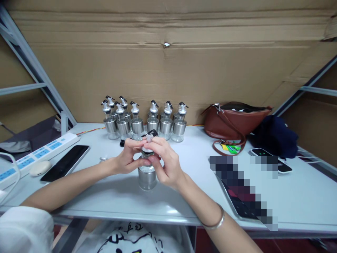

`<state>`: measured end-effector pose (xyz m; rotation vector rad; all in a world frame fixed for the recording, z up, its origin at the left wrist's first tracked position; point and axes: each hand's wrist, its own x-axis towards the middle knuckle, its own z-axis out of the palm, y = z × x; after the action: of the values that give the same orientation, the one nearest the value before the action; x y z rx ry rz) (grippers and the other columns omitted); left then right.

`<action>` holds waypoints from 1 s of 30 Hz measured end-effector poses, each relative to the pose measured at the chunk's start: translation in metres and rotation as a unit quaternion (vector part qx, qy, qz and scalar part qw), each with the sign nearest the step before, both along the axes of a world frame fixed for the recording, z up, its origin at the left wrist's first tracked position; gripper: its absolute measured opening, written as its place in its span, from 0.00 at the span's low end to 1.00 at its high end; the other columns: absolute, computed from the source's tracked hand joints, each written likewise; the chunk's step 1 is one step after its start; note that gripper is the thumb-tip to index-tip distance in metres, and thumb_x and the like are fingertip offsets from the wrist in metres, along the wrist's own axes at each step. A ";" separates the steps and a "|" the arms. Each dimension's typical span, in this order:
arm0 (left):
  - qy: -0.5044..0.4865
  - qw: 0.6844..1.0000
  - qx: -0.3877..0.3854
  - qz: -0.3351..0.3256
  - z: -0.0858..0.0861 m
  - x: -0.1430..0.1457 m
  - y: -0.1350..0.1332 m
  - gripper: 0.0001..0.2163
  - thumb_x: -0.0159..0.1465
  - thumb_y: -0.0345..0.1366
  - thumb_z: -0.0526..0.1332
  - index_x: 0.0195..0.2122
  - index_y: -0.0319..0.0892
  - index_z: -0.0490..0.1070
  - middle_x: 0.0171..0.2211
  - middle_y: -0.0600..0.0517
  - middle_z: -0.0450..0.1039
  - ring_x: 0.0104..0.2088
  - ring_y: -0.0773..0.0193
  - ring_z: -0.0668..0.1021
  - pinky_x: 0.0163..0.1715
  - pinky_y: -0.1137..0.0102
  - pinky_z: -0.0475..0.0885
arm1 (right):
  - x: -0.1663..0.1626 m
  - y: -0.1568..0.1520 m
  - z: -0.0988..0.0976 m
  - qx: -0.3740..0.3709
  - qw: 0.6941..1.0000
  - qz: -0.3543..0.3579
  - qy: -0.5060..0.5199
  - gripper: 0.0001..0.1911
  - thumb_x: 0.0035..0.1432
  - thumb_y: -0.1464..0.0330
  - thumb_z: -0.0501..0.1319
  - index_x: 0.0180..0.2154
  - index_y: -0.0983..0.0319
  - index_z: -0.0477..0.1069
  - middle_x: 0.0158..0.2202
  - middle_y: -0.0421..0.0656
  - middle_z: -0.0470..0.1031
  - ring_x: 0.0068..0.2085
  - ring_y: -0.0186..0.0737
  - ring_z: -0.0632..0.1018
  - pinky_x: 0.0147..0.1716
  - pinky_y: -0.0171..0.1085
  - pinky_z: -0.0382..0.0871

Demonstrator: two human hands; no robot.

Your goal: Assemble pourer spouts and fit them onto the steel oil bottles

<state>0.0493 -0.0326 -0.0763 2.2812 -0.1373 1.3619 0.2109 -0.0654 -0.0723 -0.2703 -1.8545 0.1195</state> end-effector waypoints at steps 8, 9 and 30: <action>-0.038 0.996 0.024 0.083 -0.009 0.002 -0.002 0.23 0.67 0.36 0.58 0.60 0.53 0.51 0.47 0.48 0.69 0.41 0.64 0.79 0.34 0.73 0.79 | -0.004 0.000 -0.004 -0.007 1.000 0.005 0.024 0.19 0.63 0.75 0.53 0.55 0.57 0.64 0.45 0.49 0.73 0.49 0.47 0.75 0.46 0.49 0.71; -0.045 0.994 0.030 0.090 -0.010 0.002 -0.002 0.22 0.66 0.36 0.58 0.59 0.53 0.52 0.46 0.48 0.70 0.43 0.63 0.79 0.34 0.73 0.79 | -0.005 0.000 -0.004 -0.003 1.000 0.001 0.028 0.19 0.63 0.75 0.53 0.54 0.57 0.64 0.45 0.48 0.73 0.49 0.47 0.75 0.45 0.48 0.71; -0.069 0.984 0.096 0.135 -0.006 0.002 -0.004 0.19 0.65 0.36 0.60 0.56 0.48 0.58 0.34 0.53 0.76 0.32 0.66 0.81 0.42 0.67 0.77 | -0.006 0.001 -0.010 0.104 0.991 -0.054 0.058 0.14 0.61 0.73 0.53 0.49 0.60 0.66 0.42 0.50 0.74 0.43 0.46 0.78 0.38 0.49 0.74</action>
<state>0.0510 -0.0361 -0.0822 2.4305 -0.0020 1.7116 0.2048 -0.0645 -0.0823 -0.2137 -1.7181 -0.1305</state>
